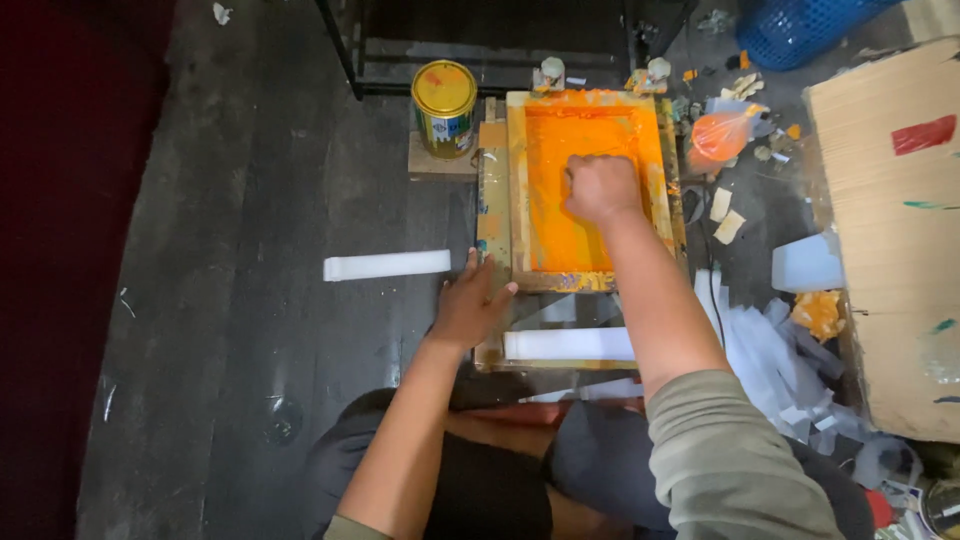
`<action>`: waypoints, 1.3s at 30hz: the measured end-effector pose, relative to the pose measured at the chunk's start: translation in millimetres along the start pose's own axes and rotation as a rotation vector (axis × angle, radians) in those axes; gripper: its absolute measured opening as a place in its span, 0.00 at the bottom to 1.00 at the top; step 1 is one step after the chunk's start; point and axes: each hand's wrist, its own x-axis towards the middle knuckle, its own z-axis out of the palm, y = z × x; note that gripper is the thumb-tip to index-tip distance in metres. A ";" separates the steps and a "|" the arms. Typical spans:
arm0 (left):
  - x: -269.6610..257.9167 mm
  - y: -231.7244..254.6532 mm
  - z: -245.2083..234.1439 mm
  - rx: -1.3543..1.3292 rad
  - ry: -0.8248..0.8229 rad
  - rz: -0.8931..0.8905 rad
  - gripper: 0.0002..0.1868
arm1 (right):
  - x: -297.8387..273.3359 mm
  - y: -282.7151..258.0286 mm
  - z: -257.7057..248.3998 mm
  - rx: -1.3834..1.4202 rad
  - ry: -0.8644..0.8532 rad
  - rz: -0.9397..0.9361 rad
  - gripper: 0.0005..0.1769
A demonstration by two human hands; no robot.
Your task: The person sits on the floor and uses a squeegee to spread orange ink across a screen printing frame. They then place a white strip of material under the frame, pull it through, and lift it to reveal the printed result. The person repeats this process with another strip.
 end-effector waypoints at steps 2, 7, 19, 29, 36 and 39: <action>1.5 1.5 -0.3 0.032 -0.014 -0.011 0.43 | -7.8 -6.2 1.6 0.002 0.069 -0.004 0.14; -1.3 3.7 -1.5 0.065 -0.005 -0.003 0.44 | -23.6 -14.7 4.8 -0.016 0.110 -0.017 0.17; 0.1 -28.5 19.0 -0.007 -0.018 0.023 0.44 | -79.7 -37.7 -57.5 0.068 -0.429 0.016 0.32; -9.1 -26.0 21.7 0.017 -0.001 0.014 0.42 | -102.0 -31.2 -130.4 0.240 -0.515 0.101 0.18; -9.8 -18.5 18.1 -0.064 0.043 0.035 0.39 | -67.1 -7.9 -107.1 0.159 -0.371 0.088 0.16; 11.5 -38.2 30.8 0.009 0.077 0.031 0.39 | -45.3 1.6 -84.3 0.127 -0.316 0.118 0.14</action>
